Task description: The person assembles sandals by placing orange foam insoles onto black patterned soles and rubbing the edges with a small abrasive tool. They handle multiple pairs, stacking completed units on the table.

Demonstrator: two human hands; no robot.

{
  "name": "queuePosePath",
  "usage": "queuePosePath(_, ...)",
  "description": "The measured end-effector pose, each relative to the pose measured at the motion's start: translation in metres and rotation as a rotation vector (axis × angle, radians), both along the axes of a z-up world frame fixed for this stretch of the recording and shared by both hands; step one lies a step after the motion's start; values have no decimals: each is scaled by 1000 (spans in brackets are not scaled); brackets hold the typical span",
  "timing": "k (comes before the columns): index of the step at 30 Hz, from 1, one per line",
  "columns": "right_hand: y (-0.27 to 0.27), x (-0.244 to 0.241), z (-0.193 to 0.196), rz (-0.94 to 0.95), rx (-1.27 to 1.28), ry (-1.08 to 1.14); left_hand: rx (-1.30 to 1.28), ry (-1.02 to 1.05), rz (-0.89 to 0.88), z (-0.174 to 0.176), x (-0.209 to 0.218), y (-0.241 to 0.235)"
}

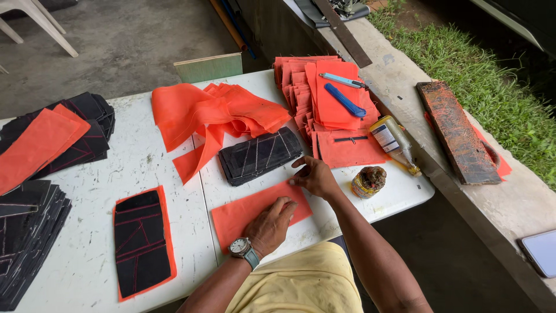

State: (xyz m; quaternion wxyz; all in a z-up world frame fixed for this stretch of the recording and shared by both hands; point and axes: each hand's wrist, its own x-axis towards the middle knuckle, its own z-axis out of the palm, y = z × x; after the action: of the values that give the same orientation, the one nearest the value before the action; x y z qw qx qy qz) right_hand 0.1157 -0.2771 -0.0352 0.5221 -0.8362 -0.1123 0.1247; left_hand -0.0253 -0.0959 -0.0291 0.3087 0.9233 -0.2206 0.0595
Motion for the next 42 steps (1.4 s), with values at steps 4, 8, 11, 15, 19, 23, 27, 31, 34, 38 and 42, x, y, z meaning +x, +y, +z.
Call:
queuePosePath(4,3,-2,-5,-30,-107,87,100,91,-14,2,-1,-2)
queuePosePath(8,-1,-1,-15,2,-118,-40,160,65,-38,1,3,-5)
queuePosePath(11,-6,4,-23,24,-125,-219,246,58,-26,-2,8,-10)
queuePosePath(15,-7,13,-27,69,-225,-317,236,115,37,-5,21,-18)
queuePosePath(19,-6,5,-23,61,-195,-281,95,118,129,-5,23,-25)
queuePosePath(23,5,-12,-29,-169,397,16,23,29,194,-4,30,-24)
queuePosePath(27,18,-39,-56,-294,1083,465,-59,99,138,-15,13,-16)
queuePosePath(31,26,-20,-53,-197,1116,462,-61,50,133,-10,8,17)
queuePosePath(34,26,-36,-48,60,533,-59,-47,-10,205,-5,-13,56)
queuePosePath(38,45,-69,-23,-15,458,-10,50,48,185,7,-21,59)
queuePosePath(42,47,-77,-10,-106,808,233,159,223,135,-3,-10,1)
